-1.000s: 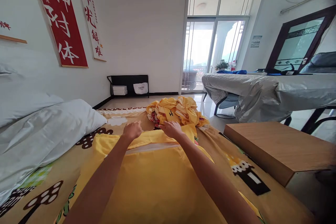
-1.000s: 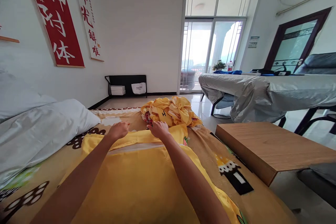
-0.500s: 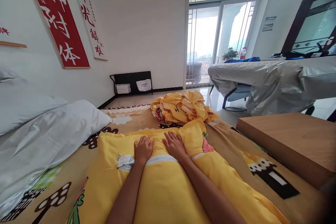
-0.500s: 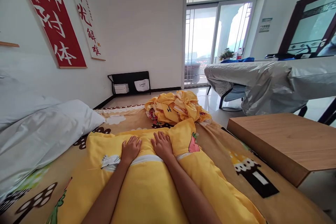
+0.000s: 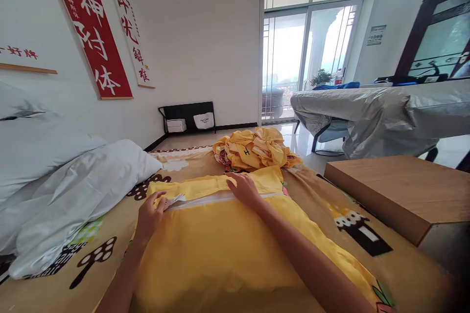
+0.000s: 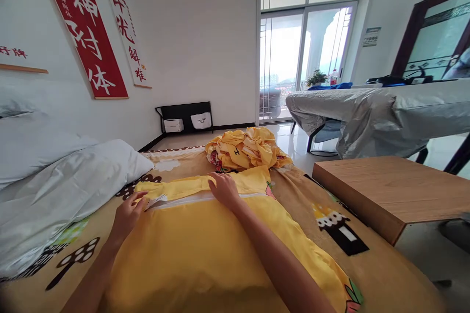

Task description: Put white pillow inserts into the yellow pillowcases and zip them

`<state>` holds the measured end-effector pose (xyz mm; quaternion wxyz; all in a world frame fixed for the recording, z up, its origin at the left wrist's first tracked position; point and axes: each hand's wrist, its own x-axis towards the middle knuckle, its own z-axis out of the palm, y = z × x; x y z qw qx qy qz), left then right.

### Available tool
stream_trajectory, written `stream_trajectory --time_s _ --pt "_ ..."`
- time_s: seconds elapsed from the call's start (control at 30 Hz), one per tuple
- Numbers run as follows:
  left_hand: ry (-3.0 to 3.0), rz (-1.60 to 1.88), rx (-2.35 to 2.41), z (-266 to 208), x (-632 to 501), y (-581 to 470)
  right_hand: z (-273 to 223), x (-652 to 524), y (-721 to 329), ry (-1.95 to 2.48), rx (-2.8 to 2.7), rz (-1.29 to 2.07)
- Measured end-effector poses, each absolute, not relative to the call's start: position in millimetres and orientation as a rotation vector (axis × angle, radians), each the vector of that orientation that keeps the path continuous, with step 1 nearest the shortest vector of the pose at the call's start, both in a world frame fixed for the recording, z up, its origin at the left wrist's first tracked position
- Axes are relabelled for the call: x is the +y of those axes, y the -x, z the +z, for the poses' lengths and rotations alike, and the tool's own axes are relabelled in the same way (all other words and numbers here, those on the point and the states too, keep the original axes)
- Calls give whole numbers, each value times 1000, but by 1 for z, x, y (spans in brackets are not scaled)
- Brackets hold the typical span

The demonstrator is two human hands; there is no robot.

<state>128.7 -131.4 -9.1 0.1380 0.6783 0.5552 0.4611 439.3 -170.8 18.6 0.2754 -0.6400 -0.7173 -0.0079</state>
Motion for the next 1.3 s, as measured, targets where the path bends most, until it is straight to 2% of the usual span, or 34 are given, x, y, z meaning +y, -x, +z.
stream_trajectory --time_s 0.2,0.43,0.63,0.83,1.03,1.3 --pt "-1833 1347 1709 -39 -136 -88 16 -170 -345 1295 -2499 -260" --pt "-1888 1321 1636 -38 -141 -87 -4 -169 -328 1080 -2574 -557" --pt "-2081 1238 1640 -34 -136 -104 10 -167 -306 1120 -2622 -490" --pt "-2030 1221 1709 -36 -131 -104 9 -157 -284 1155 -2697 -376" --pt "-1794 1238 1998 -39 -128 -81 12 -147 -274 1204 -2729 -306" --pt "-1828 1233 1814 -42 -129 -80 16 -145 -259 1311 -2695 -188"
